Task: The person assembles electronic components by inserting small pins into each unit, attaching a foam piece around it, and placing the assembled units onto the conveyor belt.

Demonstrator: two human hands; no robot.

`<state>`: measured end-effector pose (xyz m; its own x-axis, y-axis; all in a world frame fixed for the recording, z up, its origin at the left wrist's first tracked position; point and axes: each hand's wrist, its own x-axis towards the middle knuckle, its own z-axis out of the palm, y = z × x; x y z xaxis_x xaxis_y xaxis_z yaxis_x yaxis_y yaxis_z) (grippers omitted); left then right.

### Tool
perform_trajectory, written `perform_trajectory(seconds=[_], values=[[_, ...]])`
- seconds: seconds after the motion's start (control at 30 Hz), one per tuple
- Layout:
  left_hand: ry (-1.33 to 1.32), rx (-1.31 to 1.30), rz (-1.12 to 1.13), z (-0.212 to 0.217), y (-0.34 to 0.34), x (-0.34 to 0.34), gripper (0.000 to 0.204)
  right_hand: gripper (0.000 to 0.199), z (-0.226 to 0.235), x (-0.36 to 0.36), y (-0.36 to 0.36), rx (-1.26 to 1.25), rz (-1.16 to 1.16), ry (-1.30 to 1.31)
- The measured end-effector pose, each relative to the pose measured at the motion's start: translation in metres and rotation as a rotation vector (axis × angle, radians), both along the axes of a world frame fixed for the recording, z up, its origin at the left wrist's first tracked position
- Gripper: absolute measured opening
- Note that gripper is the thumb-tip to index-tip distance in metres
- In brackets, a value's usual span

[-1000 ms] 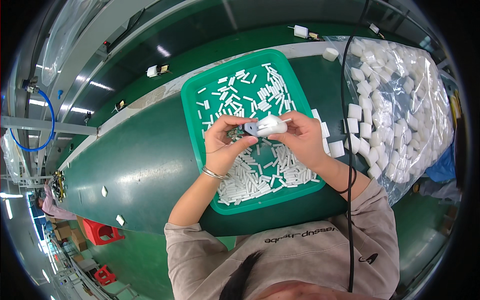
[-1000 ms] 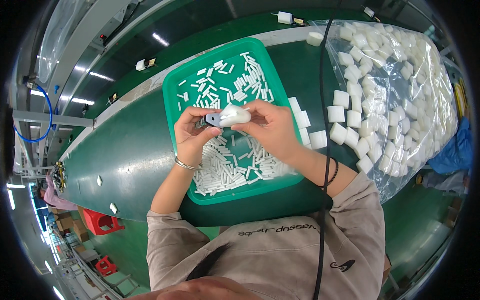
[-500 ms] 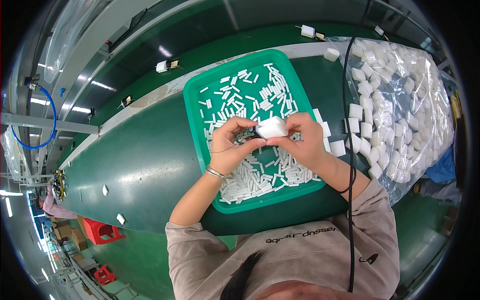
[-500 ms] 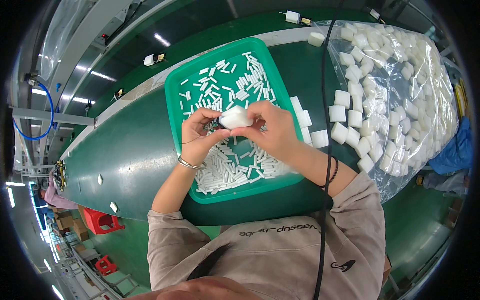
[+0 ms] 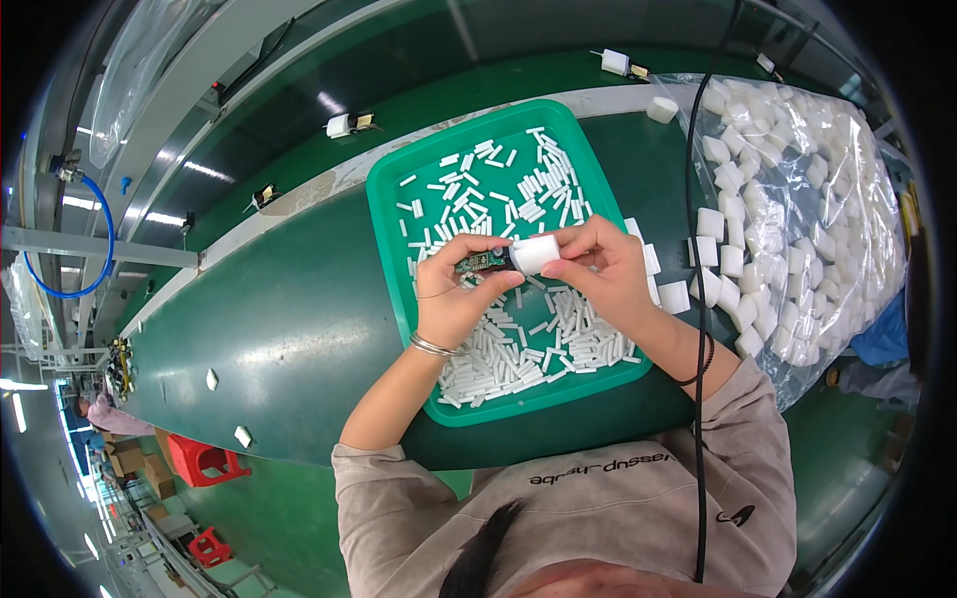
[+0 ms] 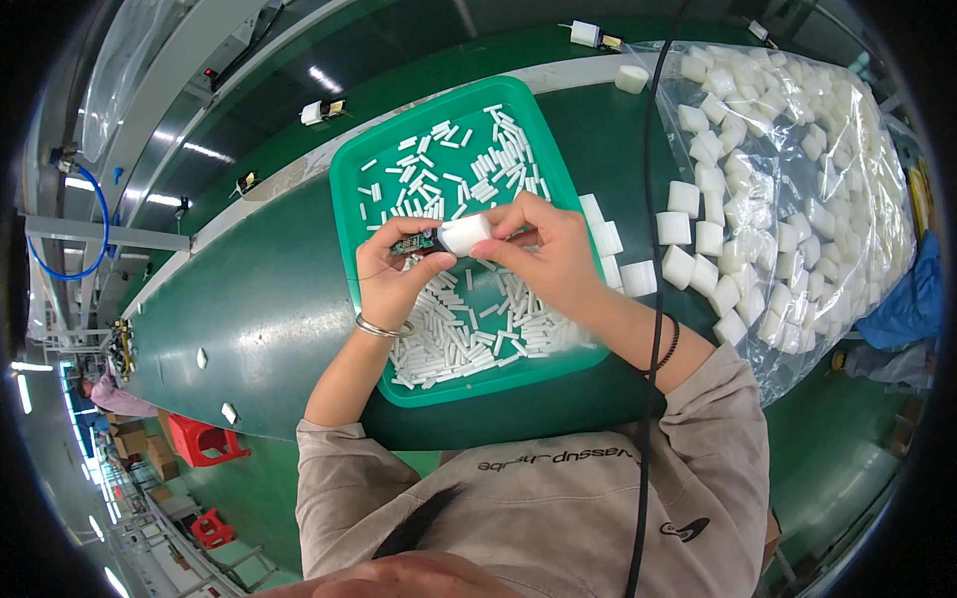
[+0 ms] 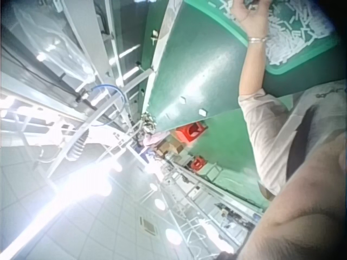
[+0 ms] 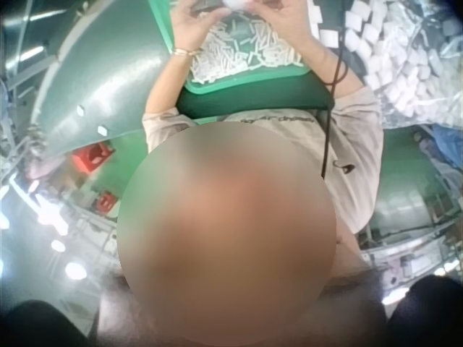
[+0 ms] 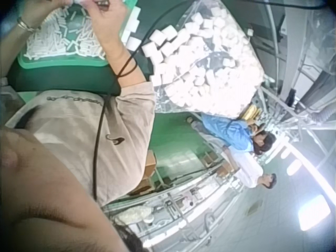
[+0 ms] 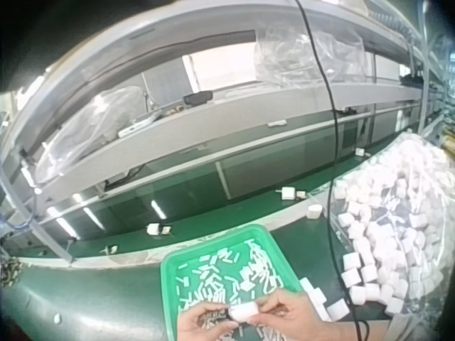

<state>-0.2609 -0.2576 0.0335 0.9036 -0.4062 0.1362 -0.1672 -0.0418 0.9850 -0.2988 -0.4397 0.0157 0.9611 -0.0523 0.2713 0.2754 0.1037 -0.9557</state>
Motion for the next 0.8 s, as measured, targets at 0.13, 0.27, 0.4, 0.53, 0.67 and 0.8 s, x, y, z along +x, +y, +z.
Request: perform_trajectory(seconds=[0.13, 0.27, 0.4, 0.53, 0.67, 0.8], values=[[0.032, -0.013, -0.002, 0.008, -0.004, 0.002, 0.035, 0.019, 0.009, 0.000, 0.001, 0.144, 0.015, 0.098], [0.016, 0.068, -0.013, 0.019, -0.002, 0.009, 0.036, 0.019, 0.011, 0.006, -0.005, 0.273, -0.007, 0.149], [-0.098, 0.333, -0.048, 0.013, 0.007, 0.016, 0.025, 0.019, 0.008, 0.009, -0.008, 0.324, -0.015, 0.215], [-0.493, 0.477, 0.070, 0.000, 0.007, 0.021, 0.012, 0.024, 0.019, 0.014, -0.010, -0.013, -0.055, 0.120], [-0.439, 0.561, 0.066, -0.005, 0.009, 0.018, 0.011, 0.034, 0.036, 0.048, -0.074, -1.101, -0.547, -0.311], [-0.404, 0.512, 0.091, -0.003, 0.008, 0.020, 0.010, 0.031, 0.028, 0.064, -0.126, -1.490, -0.784, -0.120]])
